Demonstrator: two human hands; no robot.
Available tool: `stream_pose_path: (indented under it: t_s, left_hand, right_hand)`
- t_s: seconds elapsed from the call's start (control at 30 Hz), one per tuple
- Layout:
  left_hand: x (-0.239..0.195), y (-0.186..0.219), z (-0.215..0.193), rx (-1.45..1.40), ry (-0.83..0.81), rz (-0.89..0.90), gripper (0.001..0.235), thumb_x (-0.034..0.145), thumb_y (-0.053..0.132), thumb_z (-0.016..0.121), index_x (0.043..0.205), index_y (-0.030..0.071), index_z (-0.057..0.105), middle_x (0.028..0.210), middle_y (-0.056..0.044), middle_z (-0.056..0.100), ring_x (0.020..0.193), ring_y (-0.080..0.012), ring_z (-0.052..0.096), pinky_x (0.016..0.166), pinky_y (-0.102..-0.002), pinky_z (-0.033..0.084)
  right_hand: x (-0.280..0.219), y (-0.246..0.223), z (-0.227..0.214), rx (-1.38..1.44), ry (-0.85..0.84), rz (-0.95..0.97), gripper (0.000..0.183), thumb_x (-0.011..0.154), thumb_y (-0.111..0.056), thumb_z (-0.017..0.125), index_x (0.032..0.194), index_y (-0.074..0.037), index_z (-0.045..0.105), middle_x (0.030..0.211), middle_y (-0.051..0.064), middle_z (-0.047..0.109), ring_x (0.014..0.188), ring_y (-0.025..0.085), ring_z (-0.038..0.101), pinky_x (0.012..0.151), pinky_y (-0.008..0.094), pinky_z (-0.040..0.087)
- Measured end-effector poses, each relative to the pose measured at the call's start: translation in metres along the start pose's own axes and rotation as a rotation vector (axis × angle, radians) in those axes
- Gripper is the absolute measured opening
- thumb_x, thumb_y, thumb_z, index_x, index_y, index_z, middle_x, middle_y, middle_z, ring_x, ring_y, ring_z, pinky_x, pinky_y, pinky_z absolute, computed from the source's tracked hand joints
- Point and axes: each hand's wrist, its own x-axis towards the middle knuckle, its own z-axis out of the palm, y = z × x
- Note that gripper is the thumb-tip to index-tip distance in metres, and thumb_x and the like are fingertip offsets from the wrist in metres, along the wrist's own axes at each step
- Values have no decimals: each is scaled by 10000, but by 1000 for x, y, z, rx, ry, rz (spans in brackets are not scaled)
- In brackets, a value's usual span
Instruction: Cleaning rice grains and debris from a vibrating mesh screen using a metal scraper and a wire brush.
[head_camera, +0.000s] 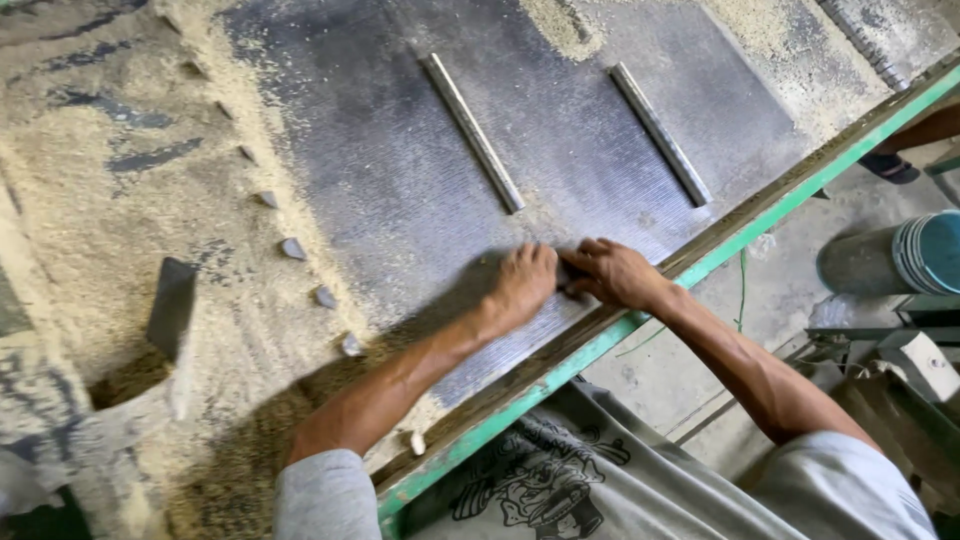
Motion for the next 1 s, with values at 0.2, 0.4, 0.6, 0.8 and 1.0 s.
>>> stream_pose_path:
  t_s: [0.2,0.4,0.6,0.8,1.0]
  left_hand:
    - [25,21,-14,-72,159,-224,599,848,34,679,1386,-111,459,1290,-257,551,1193,-393,530,1030,-498,482]
    - [64,63,-32,-113,-36,-370,906,692,54,786,1485,-110,380,1424,-266,495,1320,-427,467,1077,-518,414]
    - [154,-22,-8,102,155,-531,560,915,75,672,1416,-71,470,1381,-219,561,1269,-374,533,1125,-516,420]
    - [160,12,7,54,-103,-459,460,951,202,576,1327,-51,498,1299,-207,566,1202,-331,546,1102,-483,401]
    - [186,-76,-22,134,-8,-328,411,984,63,587,1378,-16,504,1181,-185,601,1092,-280,592,981,-444,500]
  right_hand:
    - [11,72,18,-27,215,-297,629,870,-356,730,1411,-80,565,1189,139,663,1055,343,635,925,448,536]
    - [5,130,9,60,129,-439,645,871,-342,726,1425,-69,543,1226,184,646,1093,380,623,947,466,516]
    - [102,181,-2,-51,281,-383,562,899,-344,708,1363,-62,564,1235,186,626,1098,391,617,931,491,531]
    - [35,176,21,-93,40,-189,612,911,-414,688,1359,-33,518,1245,219,594,1109,404,601,932,477,553]
    - [123,196,8,-115,124,-118,595,966,-422,616,1390,-24,490,1241,219,592,1098,362,606,980,489,518]
